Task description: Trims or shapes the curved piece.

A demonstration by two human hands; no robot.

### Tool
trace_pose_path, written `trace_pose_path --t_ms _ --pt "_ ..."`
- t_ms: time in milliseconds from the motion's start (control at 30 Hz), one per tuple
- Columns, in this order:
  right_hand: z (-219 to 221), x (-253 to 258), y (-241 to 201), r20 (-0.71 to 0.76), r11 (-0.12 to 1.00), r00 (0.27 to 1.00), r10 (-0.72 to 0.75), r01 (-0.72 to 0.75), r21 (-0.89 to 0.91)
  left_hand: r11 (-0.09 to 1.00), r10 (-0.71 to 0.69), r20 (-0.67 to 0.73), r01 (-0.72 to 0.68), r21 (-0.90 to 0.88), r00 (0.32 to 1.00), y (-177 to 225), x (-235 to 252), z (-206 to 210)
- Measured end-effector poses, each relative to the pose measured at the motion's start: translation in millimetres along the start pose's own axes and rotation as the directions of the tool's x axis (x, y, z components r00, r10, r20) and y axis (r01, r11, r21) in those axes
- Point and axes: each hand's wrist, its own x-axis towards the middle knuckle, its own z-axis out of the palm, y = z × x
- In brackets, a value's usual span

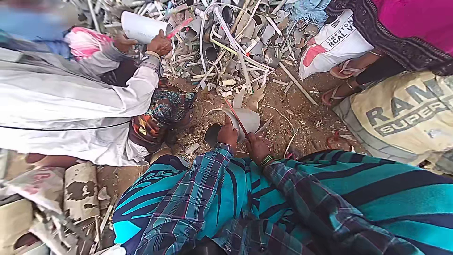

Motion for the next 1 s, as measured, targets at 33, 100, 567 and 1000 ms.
trace_pose_path --t_ms 33,100,567,1000 --pt "3 2 6 -0.021 0.998 0.998 0.055 -0.055 0.025 1.0 0.009 -0.031 -0.01 -0.027 0.999 0 -2 -2" --pt "2 15 25 0.062 0.962 0.963 0.262 -0.266 0.068 0.997 0.022 -0.065 -0.026 -0.071 0.998 1 -5 -7" --pt "10 3 2 0.156 0.982 0.976 0.154 -0.169 0.088 0.993 -0.021 -0.035 0.017 -0.12 0.999 -14 12 -6" --pt "10 -11 -18 0.15 0.996 0.989 0.01 -0.022 0.081 0.981 -0.004 -0.028 -0.001 -0.193 1.0 -27 11 -5"
